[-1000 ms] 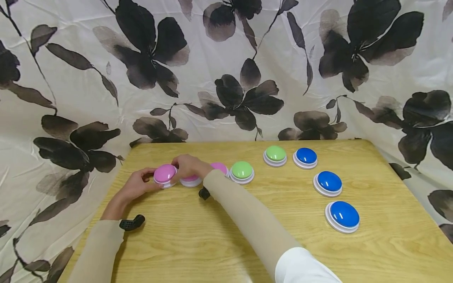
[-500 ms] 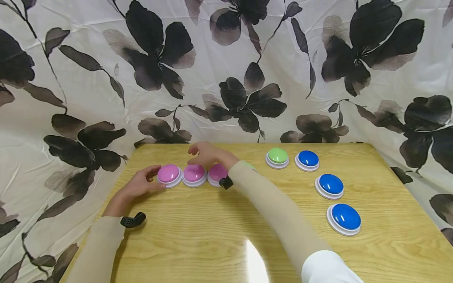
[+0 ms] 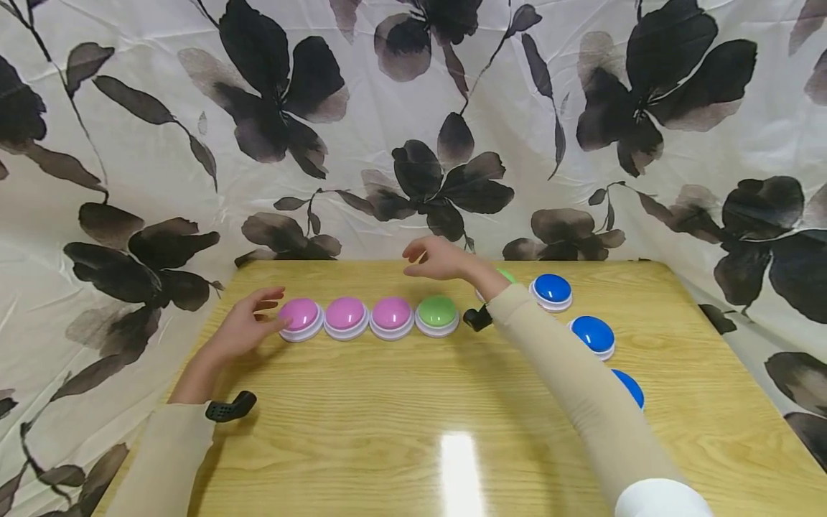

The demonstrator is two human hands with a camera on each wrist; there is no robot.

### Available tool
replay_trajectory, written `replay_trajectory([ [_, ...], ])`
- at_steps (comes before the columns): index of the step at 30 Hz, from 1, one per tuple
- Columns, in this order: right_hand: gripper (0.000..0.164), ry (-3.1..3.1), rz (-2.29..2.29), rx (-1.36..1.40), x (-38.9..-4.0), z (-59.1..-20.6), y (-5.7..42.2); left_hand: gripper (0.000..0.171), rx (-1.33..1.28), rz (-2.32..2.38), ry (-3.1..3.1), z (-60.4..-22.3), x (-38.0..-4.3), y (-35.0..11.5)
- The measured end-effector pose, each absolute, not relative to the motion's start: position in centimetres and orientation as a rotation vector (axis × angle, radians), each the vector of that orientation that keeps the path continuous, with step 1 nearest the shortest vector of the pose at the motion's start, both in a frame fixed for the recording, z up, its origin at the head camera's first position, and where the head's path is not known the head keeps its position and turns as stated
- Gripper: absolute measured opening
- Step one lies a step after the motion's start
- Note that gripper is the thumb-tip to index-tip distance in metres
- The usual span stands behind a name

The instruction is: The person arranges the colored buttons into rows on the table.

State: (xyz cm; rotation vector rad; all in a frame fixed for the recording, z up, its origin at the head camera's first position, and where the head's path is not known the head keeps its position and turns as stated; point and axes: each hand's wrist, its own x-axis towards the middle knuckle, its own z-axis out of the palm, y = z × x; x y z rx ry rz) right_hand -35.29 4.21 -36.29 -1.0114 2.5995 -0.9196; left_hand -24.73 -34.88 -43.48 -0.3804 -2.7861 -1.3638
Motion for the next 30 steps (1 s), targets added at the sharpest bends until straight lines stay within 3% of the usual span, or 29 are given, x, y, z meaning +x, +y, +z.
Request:
replay_trajectory([
  [19,0.060,2.766,-0.849,-0.600,-35.8,-39.7,17.6,0.047,-0.739,-1.256,-2.786,-41.7,-26.0,-23.7],
  [30,0.078,2.710,-0.983,-0.511,-36.0,-42.5,19.5,0.042,-0.816,-1.335,-2.761,-41.7,-26.6,-16.9],
])
